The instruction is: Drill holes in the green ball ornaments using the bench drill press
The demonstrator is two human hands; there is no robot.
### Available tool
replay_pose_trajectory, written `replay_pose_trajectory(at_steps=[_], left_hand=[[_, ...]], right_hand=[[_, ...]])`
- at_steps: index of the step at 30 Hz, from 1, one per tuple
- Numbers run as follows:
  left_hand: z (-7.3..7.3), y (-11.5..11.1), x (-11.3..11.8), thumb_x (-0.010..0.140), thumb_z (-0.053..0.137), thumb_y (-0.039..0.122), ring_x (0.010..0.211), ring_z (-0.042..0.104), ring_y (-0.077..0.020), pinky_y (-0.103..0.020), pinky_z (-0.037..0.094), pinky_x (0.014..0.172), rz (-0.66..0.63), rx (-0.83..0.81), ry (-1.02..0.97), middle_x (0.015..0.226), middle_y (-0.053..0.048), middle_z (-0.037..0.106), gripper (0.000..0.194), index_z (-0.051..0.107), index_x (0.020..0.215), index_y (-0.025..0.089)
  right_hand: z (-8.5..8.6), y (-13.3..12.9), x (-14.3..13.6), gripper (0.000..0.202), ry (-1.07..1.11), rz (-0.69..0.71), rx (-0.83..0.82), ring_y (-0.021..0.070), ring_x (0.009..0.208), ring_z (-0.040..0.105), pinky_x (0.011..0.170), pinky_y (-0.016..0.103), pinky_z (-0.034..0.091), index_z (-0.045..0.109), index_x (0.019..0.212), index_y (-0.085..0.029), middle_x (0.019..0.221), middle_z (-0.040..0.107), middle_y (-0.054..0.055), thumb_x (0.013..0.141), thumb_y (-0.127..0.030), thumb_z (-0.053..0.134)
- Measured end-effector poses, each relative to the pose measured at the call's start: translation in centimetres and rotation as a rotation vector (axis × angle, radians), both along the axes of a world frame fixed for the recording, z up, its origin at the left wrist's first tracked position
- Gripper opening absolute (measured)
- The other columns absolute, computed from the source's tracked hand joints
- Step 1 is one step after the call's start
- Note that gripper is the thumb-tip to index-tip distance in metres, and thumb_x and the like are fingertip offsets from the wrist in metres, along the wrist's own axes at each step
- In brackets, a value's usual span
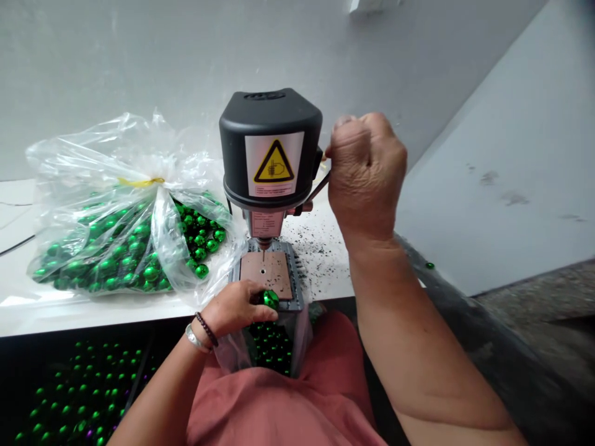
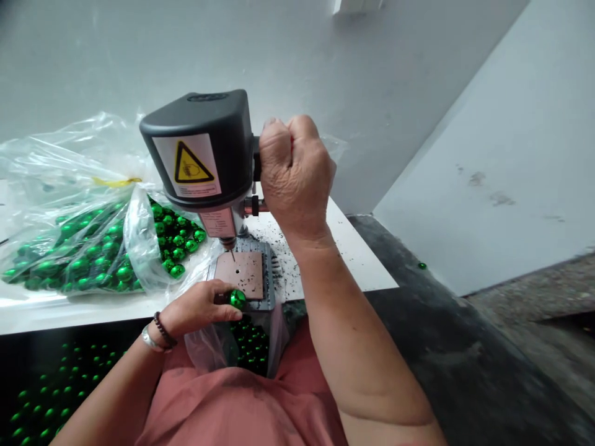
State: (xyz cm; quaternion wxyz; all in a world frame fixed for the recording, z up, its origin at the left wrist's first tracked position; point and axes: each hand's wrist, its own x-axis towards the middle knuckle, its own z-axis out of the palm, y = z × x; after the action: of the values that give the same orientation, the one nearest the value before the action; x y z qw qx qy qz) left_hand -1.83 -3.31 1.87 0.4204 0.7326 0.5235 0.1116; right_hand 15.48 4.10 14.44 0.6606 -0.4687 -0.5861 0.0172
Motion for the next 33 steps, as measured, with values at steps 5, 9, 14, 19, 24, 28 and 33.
replay_pose_trajectory(at_steps=[5, 9, 14, 19, 24, 28, 33], left_hand=[[-0.3, -0.1, -0.9, 0.065, 0.065, 0.054, 0.066, 0.056, -0.0138, -0.022, 0.041, 0.058, 0.153, -0.172, -0.24, 0.073, -0.002, 0.066, 0.051, 0.068, 0.101, 0.017], [-0.9, 0.7, -0.5, 0.072, 0.052, 0.064, 0.056, 0.052, -0.0095, -0.02, 0.039, 0.049, 0.683, -0.313, -0.774, 0.068, -0.001, 0.059, 0.053, 0.062, 0.087, 0.014], [-0.2, 1.0, -0.2, 0.084, 0.044, 0.051, 0.068, 0.059, -0.013, -0.026, 0.051, 0.06, 0.855, -0.593, -1.162, 0.071, -0.005, 0.058, 0.04, 0.056, 0.074, 0.014], [-0.1, 0.6, -0.4, 0.077, 0.051, 0.009, 0.08, 0.062, -0.0125, -0.028, 0.052, 0.082, 0.883, -0.607, -1.168, 0.08, -0.006, 0.063, 0.01, 0.061, 0.079, 0.011], [-1.2, 0.5, -0.2, 0.07, 0.062, 0.012, 0.077, 0.062, -0.0113, -0.028, 0.052, 0.078, 0.826, -0.346, -0.956, 0.088, -0.005, 0.065, 0.029, 0.06, 0.099, 0.012], [-2.5, 1.5, -0.2, 0.069, 0.066, 0.028, 0.077, 0.062, -0.0146, -0.029, 0.051, 0.07, 0.691, -0.07, -0.56, 0.095, -0.006, 0.066, 0.046, 0.057, 0.111, 0.013], [-3.2, 2.5, 0.2, 0.071, 0.061, 0.032, 0.088, 0.063, -0.019, -0.031, 0.05, 0.077, 0.542, 0.056, -0.28, 0.098, -0.005, 0.069, 0.04, 0.062, 0.108, 0.017]], right_hand=[[-0.4, -0.1, -0.1, 0.032, 0.028, 0.015, -0.003, 0.003, 0.06, 0.041, 0.066, 0.022, 0.034, 0.043, 0.061, -0.015, 0.055, 0.034, -0.007, 0.086, -0.034, 0.038], [-0.5, 0.1, -0.1, 0.032, 0.035, 0.056, 0.038, 0.0031, 0.059, 0.04, 0.067, 0.022, 0.035, 0.041, 0.062, -0.016, 0.056, 0.032, -0.007, 0.086, -0.036, 0.038], [-0.5, -0.1, -0.1, 0.03, 0.048, 0.077, 0.043, 0.0041, 0.06, 0.04, 0.067, 0.022, 0.036, 0.041, 0.063, -0.016, 0.057, 0.033, -0.006, 0.086, -0.035, 0.041], [-0.5, -0.2, 0.0, 0.03, 0.048, 0.085, 0.023, 0.0054, 0.06, 0.04, 0.065, 0.022, 0.035, 0.041, 0.064, -0.016, 0.058, 0.033, -0.005, 0.087, -0.035, 0.04], [-0.7, 0.0, 0.0, 0.03, 0.065, 0.114, 0.072, 0.0061, 0.058, 0.036, 0.064, 0.023, 0.035, 0.039, 0.064, -0.017, 0.058, 0.033, -0.005, 0.087, -0.037, 0.04], [-0.6, -0.1, 0.0, 0.028, 0.061, 0.124, 0.054, 0.0051, 0.059, 0.035, 0.066, 0.021, 0.036, 0.038, 0.065, -0.017, 0.057, 0.032, -0.005, 0.087, -0.035, 0.041], [-0.3, -0.2, 0.0, 0.028, 0.051, 0.107, 0.036, 0.0053, 0.058, 0.034, 0.066, 0.021, 0.035, 0.036, 0.064, -0.018, 0.056, 0.033, -0.006, 0.087, -0.032, 0.042]])
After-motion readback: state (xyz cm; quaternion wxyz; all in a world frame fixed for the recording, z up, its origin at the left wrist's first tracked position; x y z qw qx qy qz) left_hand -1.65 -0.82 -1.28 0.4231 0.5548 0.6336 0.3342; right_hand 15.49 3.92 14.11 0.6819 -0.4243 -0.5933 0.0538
